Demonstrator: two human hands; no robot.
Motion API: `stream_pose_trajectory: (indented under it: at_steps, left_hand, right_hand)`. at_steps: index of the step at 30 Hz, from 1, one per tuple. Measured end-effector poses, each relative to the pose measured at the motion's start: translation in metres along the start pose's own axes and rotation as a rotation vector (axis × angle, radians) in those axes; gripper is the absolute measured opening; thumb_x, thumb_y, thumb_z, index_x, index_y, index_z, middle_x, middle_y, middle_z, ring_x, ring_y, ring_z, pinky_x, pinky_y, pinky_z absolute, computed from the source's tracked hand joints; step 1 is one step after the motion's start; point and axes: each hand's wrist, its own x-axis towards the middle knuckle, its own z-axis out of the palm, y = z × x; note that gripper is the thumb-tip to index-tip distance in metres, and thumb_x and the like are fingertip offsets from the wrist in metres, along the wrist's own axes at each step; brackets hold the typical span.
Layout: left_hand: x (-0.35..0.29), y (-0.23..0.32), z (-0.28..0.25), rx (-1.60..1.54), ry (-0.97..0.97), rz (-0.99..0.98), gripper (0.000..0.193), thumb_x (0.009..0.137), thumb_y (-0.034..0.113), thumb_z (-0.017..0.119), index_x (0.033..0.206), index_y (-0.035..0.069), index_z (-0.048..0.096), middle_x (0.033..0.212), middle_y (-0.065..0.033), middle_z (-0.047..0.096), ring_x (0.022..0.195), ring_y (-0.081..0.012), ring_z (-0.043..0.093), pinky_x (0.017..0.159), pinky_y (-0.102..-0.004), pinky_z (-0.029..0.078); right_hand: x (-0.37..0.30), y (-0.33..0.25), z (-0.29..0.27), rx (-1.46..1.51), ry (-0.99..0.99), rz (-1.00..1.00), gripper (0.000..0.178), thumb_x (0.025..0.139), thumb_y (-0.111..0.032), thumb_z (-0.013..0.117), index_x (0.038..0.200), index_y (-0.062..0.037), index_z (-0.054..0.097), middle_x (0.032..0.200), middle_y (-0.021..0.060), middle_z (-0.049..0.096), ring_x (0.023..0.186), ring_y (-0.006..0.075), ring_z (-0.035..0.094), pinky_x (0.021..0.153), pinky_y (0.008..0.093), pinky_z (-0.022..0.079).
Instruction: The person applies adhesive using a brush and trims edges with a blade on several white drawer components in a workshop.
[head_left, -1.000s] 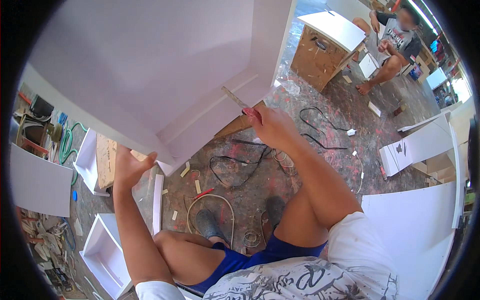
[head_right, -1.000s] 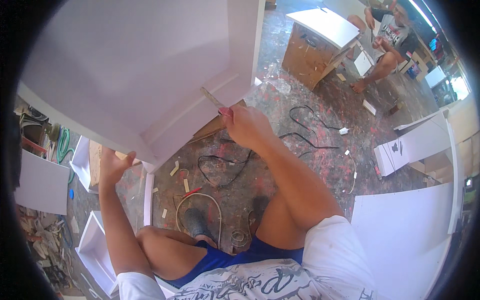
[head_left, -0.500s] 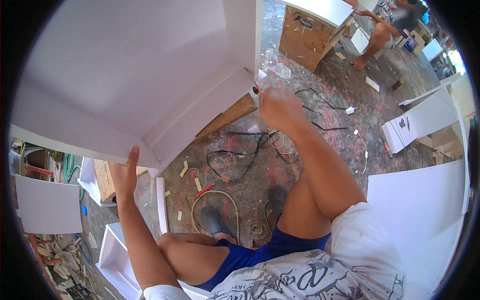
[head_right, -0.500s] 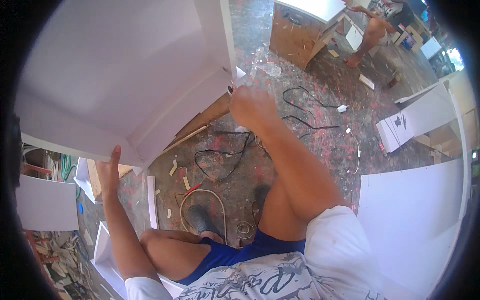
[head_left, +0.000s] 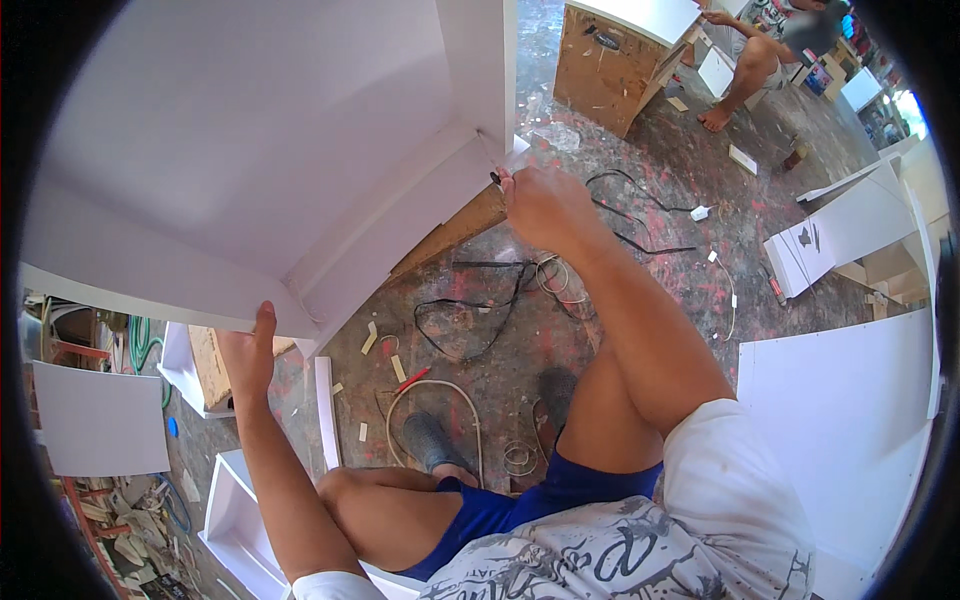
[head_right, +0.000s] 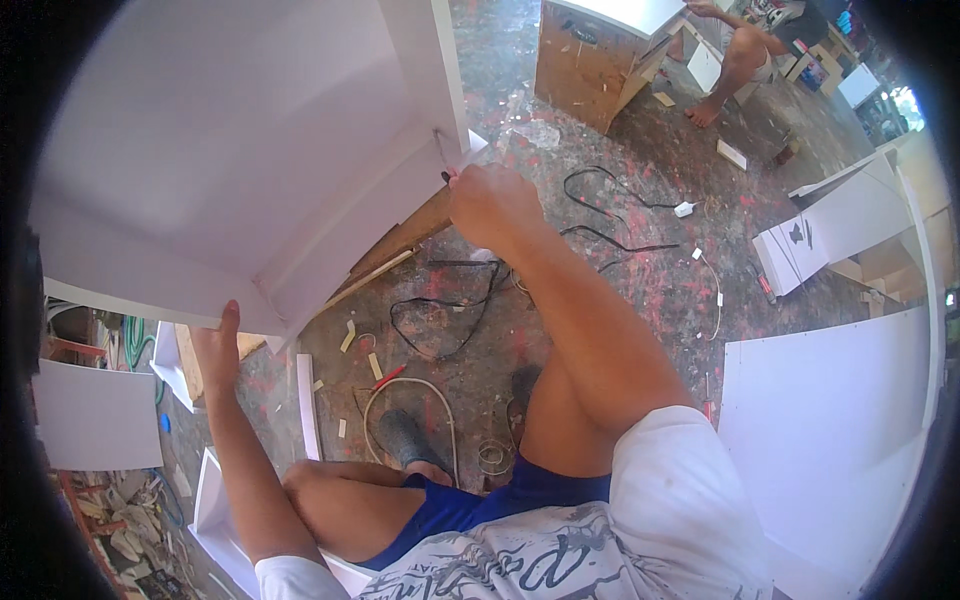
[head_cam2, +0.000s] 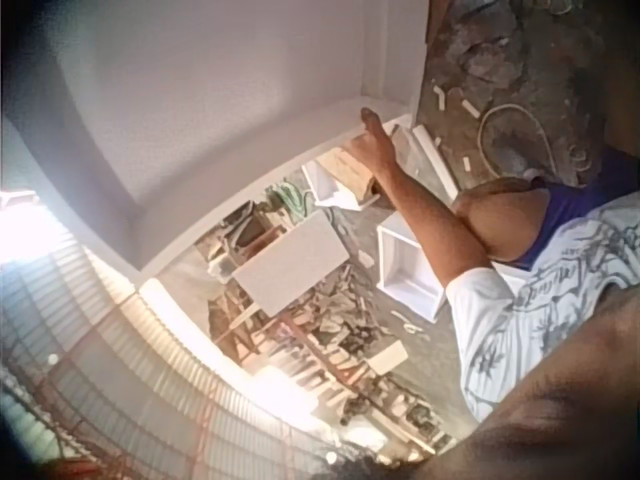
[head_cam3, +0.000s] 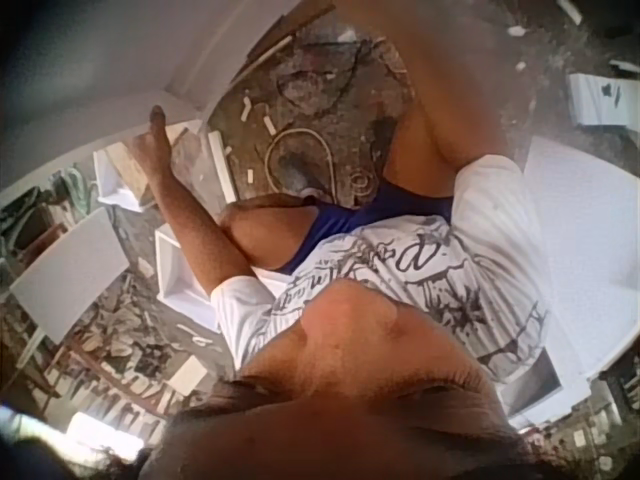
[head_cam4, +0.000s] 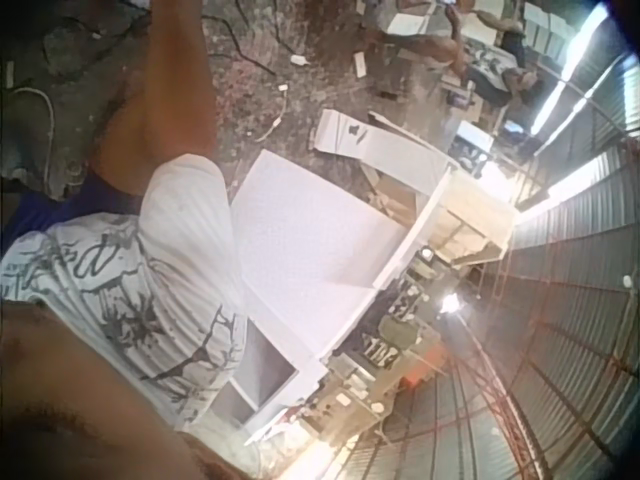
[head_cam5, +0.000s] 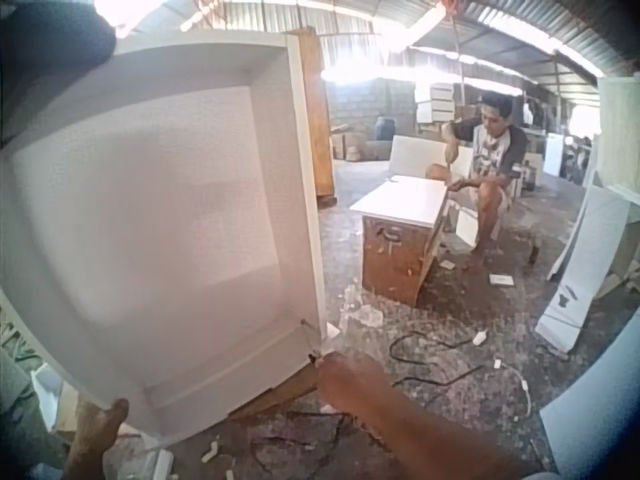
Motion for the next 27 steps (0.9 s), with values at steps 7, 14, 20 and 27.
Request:
stream_pose_trajectory:
  at_steps: [7, 14, 20, 27]
  left_hand:
    - [0.000, 0.002, -0.001, 0.005, -0.014, -0.019, 0.026, 0.094, 0.014, 0.065, 0.110, -0.007, 0.064, 0.104, -0.0136, 0.066, 0.098, -0.0268, 0.061, 0.092, -0.0406, 0.048]
    - [0.001, 0.006, 0.001, 0.004, -0.002, 0.009, 0.027, 0.093, 0.016, 0.065, 0.109, -0.006, 0.064, 0.103, -0.0138, 0.066, 0.098, -0.0272, 0.061, 0.092, -0.0401, 0.048]
    - [0.001, 0.003, 0.001, -0.013, -0.004, -0.012, 0.029, 0.091, 0.015, 0.065, 0.111, -0.006, 0.064, 0.106, -0.0143, 0.066, 0.101, -0.0285, 0.061, 0.093, -0.0406, 0.048]
    - [0.001, 0.007, -0.003, 0.015, -0.015, -0.014, 0.029, 0.089, 0.013, 0.067, 0.110, -0.005, 0.065, 0.105, -0.0143, 0.067, 0.100, -0.0291, 0.062, 0.093, -0.0413, 0.048]
  right_hand:
    - [-0.010, -0.009, -0.011, -0.011, -0.005, 0.005, 0.037, 0.104, -0.027, 0.052, 0.097, 0.0016, 0.073, 0.100, 0.0258, 0.074, 0.096, 0.0455, 0.072, 0.085, 0.0552, 0.057]
    - [-0.007, -0.005, 0.005, -0.068, 0.144, -0.048, 0.031, 0.103, -0.022, 0.053, 0.092, 0.0003, 0.071, 0.095, 0.0243, 0.074, 0.090, 0.0430, 0.073, 0.080, 0.0532, 0.059]
    - [-0.006, -0.003, 0.005, -0.065, 0.178, -0.039, 0.028, 0.101, -0.019, 0.053, 0.094, 0.0000, 0.071, 0.096, 0.0236, 0.074, 0.093, 0.0448, 0.072, 0.083, 0.0543, 0.058]
    - [-0.007, -0.011, -0.001, -0.088, 0.137, 0.020, 0.027, 0.100, -0.016, 0.052, 0.099, 0.0012, 0.073, 0.104, 0.0255, 0.074, 0.099, 0.0445, 0.072, 0.089, 0.0537, 0.056]
